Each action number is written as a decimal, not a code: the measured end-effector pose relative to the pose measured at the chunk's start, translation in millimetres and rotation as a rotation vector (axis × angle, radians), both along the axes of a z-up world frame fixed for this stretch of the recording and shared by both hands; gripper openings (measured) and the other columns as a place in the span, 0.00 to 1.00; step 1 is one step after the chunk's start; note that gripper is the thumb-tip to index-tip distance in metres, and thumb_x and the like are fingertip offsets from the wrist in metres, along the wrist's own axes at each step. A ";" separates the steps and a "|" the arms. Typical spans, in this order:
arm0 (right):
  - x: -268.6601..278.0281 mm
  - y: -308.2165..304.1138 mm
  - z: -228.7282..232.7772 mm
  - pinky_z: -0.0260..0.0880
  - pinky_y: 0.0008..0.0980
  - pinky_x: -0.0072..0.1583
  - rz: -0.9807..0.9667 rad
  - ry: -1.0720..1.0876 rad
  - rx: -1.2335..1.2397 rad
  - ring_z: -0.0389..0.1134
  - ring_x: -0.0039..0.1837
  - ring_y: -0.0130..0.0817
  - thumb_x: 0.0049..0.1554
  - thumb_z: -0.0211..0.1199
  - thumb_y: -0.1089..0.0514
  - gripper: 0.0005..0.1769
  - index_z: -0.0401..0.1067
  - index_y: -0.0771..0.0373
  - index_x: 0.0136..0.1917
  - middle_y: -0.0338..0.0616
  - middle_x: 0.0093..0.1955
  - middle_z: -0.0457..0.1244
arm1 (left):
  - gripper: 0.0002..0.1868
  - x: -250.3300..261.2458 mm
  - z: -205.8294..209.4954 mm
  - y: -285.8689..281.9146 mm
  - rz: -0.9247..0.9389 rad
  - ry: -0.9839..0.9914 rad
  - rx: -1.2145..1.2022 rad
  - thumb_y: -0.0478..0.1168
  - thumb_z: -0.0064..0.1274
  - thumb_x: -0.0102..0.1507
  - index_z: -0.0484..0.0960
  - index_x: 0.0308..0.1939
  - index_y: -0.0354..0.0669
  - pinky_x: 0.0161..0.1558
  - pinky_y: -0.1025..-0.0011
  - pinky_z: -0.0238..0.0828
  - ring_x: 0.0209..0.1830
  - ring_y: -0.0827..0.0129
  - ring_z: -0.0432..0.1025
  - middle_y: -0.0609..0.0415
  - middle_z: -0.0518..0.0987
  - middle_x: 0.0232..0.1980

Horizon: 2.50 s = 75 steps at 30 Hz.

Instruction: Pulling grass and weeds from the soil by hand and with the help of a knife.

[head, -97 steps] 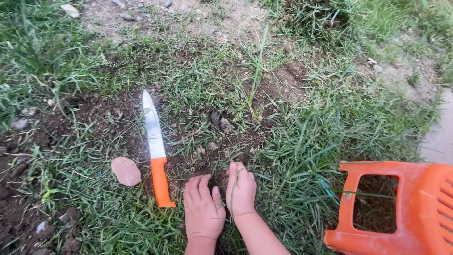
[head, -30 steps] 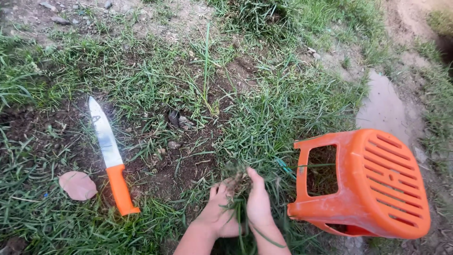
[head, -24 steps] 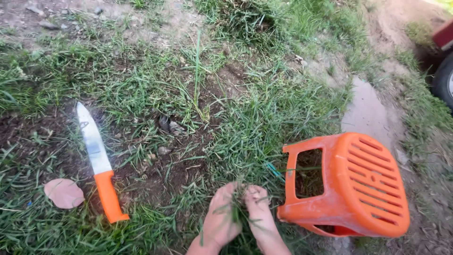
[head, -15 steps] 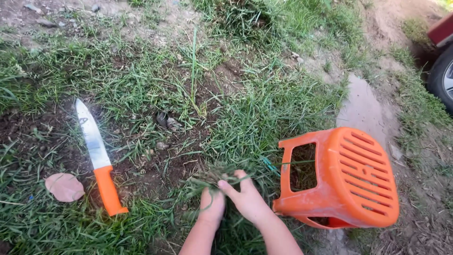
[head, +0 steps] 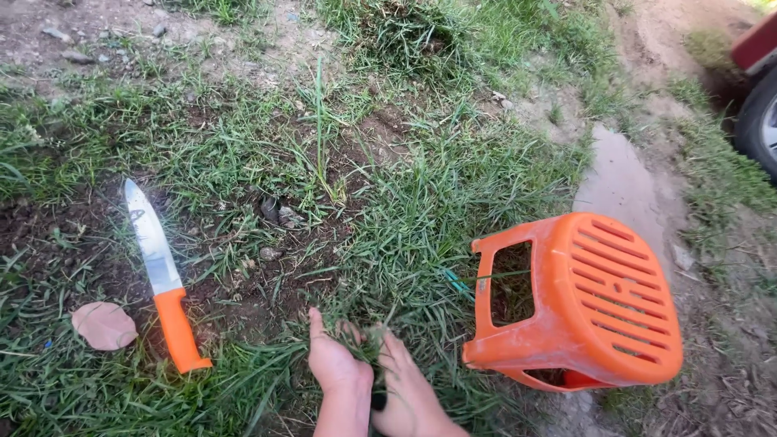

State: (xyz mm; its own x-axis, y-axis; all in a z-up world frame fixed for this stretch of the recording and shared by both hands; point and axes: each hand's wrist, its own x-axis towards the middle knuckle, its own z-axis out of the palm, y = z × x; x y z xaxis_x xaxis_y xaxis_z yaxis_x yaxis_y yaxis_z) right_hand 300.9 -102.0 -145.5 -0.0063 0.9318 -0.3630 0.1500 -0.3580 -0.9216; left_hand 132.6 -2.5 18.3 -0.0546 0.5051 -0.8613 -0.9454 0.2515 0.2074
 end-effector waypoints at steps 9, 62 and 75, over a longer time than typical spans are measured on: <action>-85.7 31.5 153.3 0.61 0.42 0.69 0.102 -0.713 0.290 0.61 0.66 0.48 0.49 0.66 0.55 0.35 0.69 0.55 0.71 0.41 0.66 0.66 | 0.21 8.4 -26.0 -6.5 0.102 0.021 -0.019 0.58 0.48 0.68 0.74 0.39 0.43 0.28 0.67 0.69 0.25 0.65 0.68 0.55 0.73 0.31; -116.6 99.1 123.3 0.73 0.44 0.56 -0.417 -0.362 -0.164 0.72 0.53 0.52 0.49 0.61 0.56 0.20 0.74 0.59 0.56 0.56 0.48 0.70 | 0.32 -34.2 -70.1 28.3 -0.634 0.070 0.083 0.60 0.50 0.63 0.85 0.37 0.28 0.38 0.63 0.75 0.29 0.59 0.75 0.44 0.83 0.30; -102.8 84.9 97.4 0.71 0.48 0.62 0.039 -0.786 -0.138 0.72 0.57 0.57 0.54 0.57 0.52 0.19 0.79 0.67 0.50 0.62 0.52 0.70 | 0.36 -26.6 -61.1 31.8 -0.745 0.418 0.165 0.63 0.49 0.69 0.86 0.44 0.26 0.45 0.61 0.70 0.36 0.61 0.71 0.46 0.83 0.42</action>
